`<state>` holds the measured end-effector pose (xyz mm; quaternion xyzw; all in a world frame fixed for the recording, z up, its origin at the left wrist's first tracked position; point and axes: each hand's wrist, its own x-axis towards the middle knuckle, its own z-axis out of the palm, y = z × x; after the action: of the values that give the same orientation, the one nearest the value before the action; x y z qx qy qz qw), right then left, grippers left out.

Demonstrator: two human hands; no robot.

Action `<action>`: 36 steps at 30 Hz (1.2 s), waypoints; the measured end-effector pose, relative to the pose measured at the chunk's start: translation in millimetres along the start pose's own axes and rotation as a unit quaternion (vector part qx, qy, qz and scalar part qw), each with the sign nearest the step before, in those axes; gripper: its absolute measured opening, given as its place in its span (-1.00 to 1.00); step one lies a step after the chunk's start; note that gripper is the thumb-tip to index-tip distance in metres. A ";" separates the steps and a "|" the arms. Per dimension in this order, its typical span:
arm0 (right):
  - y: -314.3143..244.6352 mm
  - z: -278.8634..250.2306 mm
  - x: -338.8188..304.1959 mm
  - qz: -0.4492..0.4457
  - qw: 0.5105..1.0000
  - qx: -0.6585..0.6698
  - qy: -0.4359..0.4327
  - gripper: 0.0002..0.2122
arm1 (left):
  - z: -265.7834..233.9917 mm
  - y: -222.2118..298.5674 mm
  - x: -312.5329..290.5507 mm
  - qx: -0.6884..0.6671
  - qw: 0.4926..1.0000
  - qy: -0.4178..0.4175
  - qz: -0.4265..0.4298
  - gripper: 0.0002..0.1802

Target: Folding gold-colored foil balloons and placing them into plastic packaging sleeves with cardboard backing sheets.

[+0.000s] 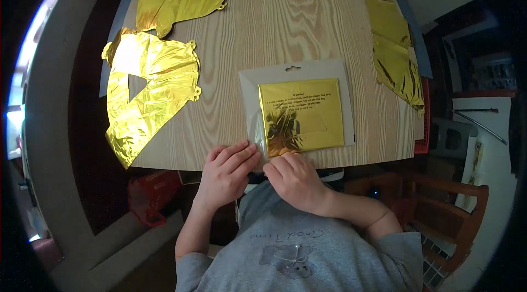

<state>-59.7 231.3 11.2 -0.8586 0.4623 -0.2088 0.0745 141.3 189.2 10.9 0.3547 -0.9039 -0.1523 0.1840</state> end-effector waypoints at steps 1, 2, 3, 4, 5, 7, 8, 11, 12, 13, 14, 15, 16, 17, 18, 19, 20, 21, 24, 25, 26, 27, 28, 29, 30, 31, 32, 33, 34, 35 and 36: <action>-1.2 0.1 1.1 -0.001 1.000 -0.030 -0.001 -0.92 | -0.2 -0.2 -0.2 0.001 1.000 -0.001 0.001 -0.47; -2.0 1.1 1.7 -0.003 0.999 -0.039 -0.002 -0.92 | 0.0 -0.6 -0.6 0.002 1.000 -0.001 0.001 -0.47; -2.5 2.3 1.9 -0.005 0.999 -0.050 -0.003 -0.92 | 0.2 -0.9 -1.1 0.003 1.000 -0.001 0.002 -0.47; -2.7 3.1 1.7 -0.007 0.998 -0.060 -0.004 -0.92 | 0.4 -1.1 -1.5 0.005 1.000 -0.002 0.003 -0.46; -2.2 3.0 1.3 -0.009 0.998 -0.057 0.000 -0.93 | 0.5 -1.2 -1.9 0.008 1.000 -0.004 0.004 -0.46; 0.1 3.1 0.6 -0.014 0.999 -0.051 0.008 -0.94 | 0.5 -1.0 -2.3 0.011 1.000 -0.005 0.004 -0.45; 1.5 2.8 -0.4 -0.019 0.999 -0.047 0.008 -0.94 | 0.1 -0.2 -1.8 0.012 1.000 -0.004 0.003 -0.46; 6.4 2.8 -4.3 -0.032 0.999 -0.030 0.014 -0.93 | 1.7 2.8 -1.6 0.020 1.000 0.005 0.003 -0.48; 8.5 4.1 -5.4 -0.035 0.999 -0.023 0.019 -0.93 | 2.7 3.6 -1.1 0.023 1.000 0.010 0.003 -0.50; 10.4 4.5 -6.2 -0.038 0.999 -0.016 0.025 -0.93 | 4.5 4.0 -0.7 0.028 0.999 0.017 0.005 -0.51; 12.2 3.6 -7.1 -0.043 0.999 -0.011 0.019 -0.93 | 7.1 4.0 -0.5 0.033 0.999 0.023 0.006 -0.52; 14.1 2.3 -7.8 -0.049 0.999 -0.007 0.014 -0.93 | 8.5 3.9 -0.2 0.039 0.999 0.029 0.008 -0.54; 16.1 1.0 -8.5 -0.055 0.998 -0.002 0.009 -0.93 | 8.9 4.0 0.0 0.040 0.999 0.032 0.010 -0.54; 18.5 -0.5 -8.7 -0.054 0.998 0.009 0.006 -0.93 | 9.1 4.2 0.2 0.042 0.998 0.035 0.011 -0.54; 21.1 -2.0 -9.3 -0.054 0.998 0.019 0.004 -0.92 | 9.9 4.8 -0.3 0.044 0.998 0.039 0.013 -0.54; 22.8 -3.3 -10.4 -0.055 0.998 0.029 0.001 -0.92 | 10.7 5.2 -0.9 0.043 0.998 0.041 0.008 -0.54; 23.6 -4.4 -12.5 -0.057 0.998 0.037 0.001 -0.92 | 11.4 5.6 -1.7 0.042 0.998 0.042 0.003 -0.53; 24.1 -5.2 -15.5 -0.059 0.997 0.046 0.001 -0.92 | 12.3 5.8 -1.9 0.039 0.998 0.043 -0.001 -0.53; 23.6 -2.7 -19.8 -0.040 0.996 0.077 0.034 -0.90 | 8.7 5.4 0.6 0.029 0.999 0.036 -0.006 -0.53; 23.1 -2.0 -19.1 -0.030 0.994 0.089 0.052 -0.89 | 8.7 5.0 0.4 0.030 0.999 0.039 -0.004 -0.53; 21.8 -3.1 -16.9 -0.029 0.994 0.091 0.056 -0.88 | 9.2 4.5 0.0 0.030 0.999 0.042 -0.002 -0.54; 19.1 -5.4 -12.8 -0.027 0.993 0.093 0.062 -0.87 | 9.2 3.9 -0.4 0.031 0.999 0.043 0.002 -0.54; 16.7 -6.2 -8.8 -0.025 0.993 0.095 0.067 -0.86 | 9.7 3.5 -0.7 0.032 0.998 0.048 0.002 -0.54; 14.8 -4.6 -4.3 -0.019 0.995 0.088 0.048 -0.85 | 10.7 3.4 -0.8 0.032 0.998 0.053 0.003 -0.55; 13.0 -2.5 0.8 -0.012 0.996 0.081 0.029 -0.84 | 11.1 3.4 -0.6 0.032 0.998 0.058 0.005 -0.56; 11.4 -1.1 4.2 -0.006 0.997 0.074 0.011 -0.83 | 10.4 3.7 -0.2 0.031 0.998 0.058 0.006 -0.56; 10.5 0.3 5.6 -0.015 0.998 0.058 0.013 -0.85 | 9.5 4.2 0.4 0.031 0.998 0.059 0.007 -0.57; 10.2 2.9 5.8 -0.025 0.999 0.042 0.013 -0.87 | 9.8 4.6 0.1 0.030 0.998 0.060 0.006 -0.58; 10.3 4.8 5.7 -0.034 0.999 0.027 0.013 -0.88 | 10.1 4.5 0.2 0.031 0.998 0.060 0.006 -0.58; 10.2 5.8 5.2 -0.026 0.999 0.037 0.003 -0.86 | 10.3 4.1 0.8 0.032 0.998 0.061 0.006 -0.58; 9.7 6.3 4.2 -0.017 0.999 0.046 -0.007 -0.84 | 10.7 3.8 1.2 0.033 0.998 0.062 0.007 -0.58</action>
<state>-62.3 222.0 3.6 -0.8634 0.4372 -0.2247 0.1136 133.6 192.6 3.2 0.3629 -0.8978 -0.0993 0.2289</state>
